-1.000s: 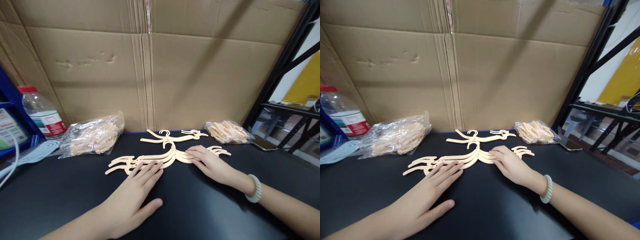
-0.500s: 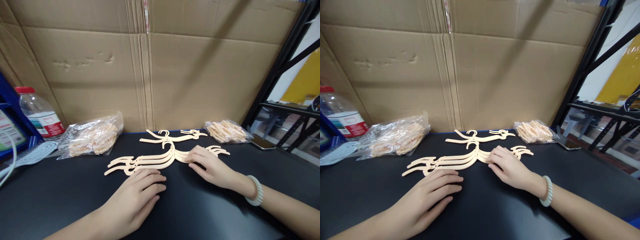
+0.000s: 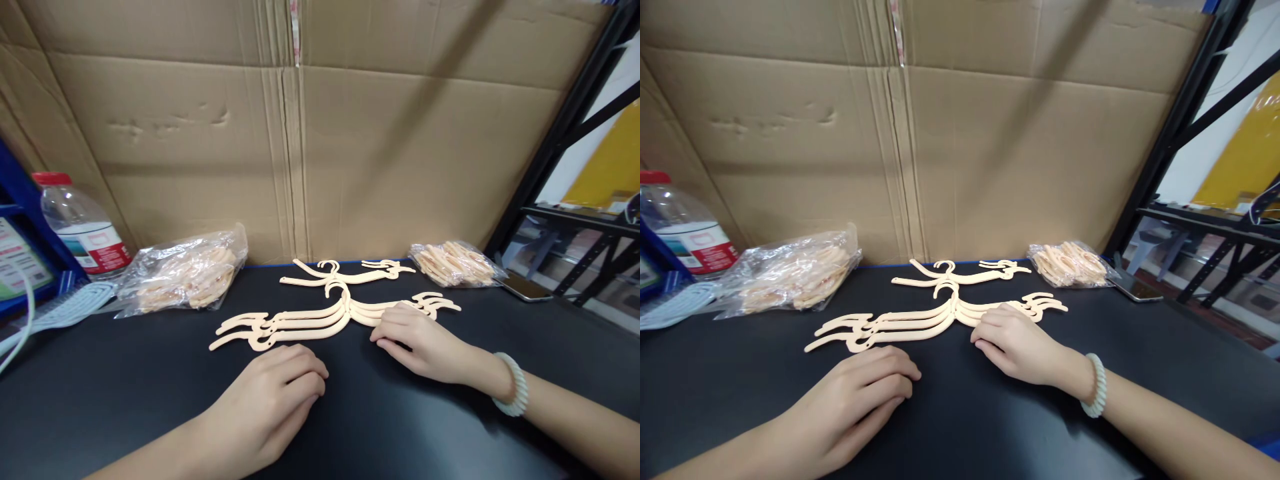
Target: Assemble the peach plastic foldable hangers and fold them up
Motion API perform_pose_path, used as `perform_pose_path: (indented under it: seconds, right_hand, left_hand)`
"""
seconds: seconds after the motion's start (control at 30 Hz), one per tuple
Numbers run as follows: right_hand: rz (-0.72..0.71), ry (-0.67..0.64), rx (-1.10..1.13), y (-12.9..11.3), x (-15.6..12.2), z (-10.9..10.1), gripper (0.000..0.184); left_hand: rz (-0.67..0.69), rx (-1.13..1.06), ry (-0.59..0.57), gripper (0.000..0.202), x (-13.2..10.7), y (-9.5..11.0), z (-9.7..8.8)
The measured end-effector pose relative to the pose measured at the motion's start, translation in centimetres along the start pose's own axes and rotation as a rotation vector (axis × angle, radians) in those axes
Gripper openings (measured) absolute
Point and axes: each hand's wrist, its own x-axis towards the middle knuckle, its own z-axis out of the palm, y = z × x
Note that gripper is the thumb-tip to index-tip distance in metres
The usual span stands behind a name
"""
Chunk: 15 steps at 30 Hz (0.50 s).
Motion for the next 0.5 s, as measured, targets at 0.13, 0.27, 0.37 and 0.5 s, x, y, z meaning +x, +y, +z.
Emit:
perform_pose_path:
  seconds: [0.13,0.27,0.37,0.5]
  right_hand:
    - [-0.001,-0.010,-0.006,0.05,0.01,0.00,0.019]
    - [-0.001,-0.007,0.004,0.10,0.09,0.01,0.020]
    - [-0.002,-0.009,0.013,0.11,0.16,-0.02,0.020]
    - [-0.003,-0.013,0.000,0.12,0.16,0.00,0.020]
  left_hand:
    - [-0.005,-0.015,-0.011,0.024,-0.09,-0.04,-0.04]
    - [0.000,-0.032,-0.010,0.028,-0.10,-0.24,0.04]
    - [0.001,-0.033,-0.004,0.029,-0.11,-0.32,0.08]
    - [0.000,-0.024,-0.007,0.029,-0.16,-0.18,0.00]
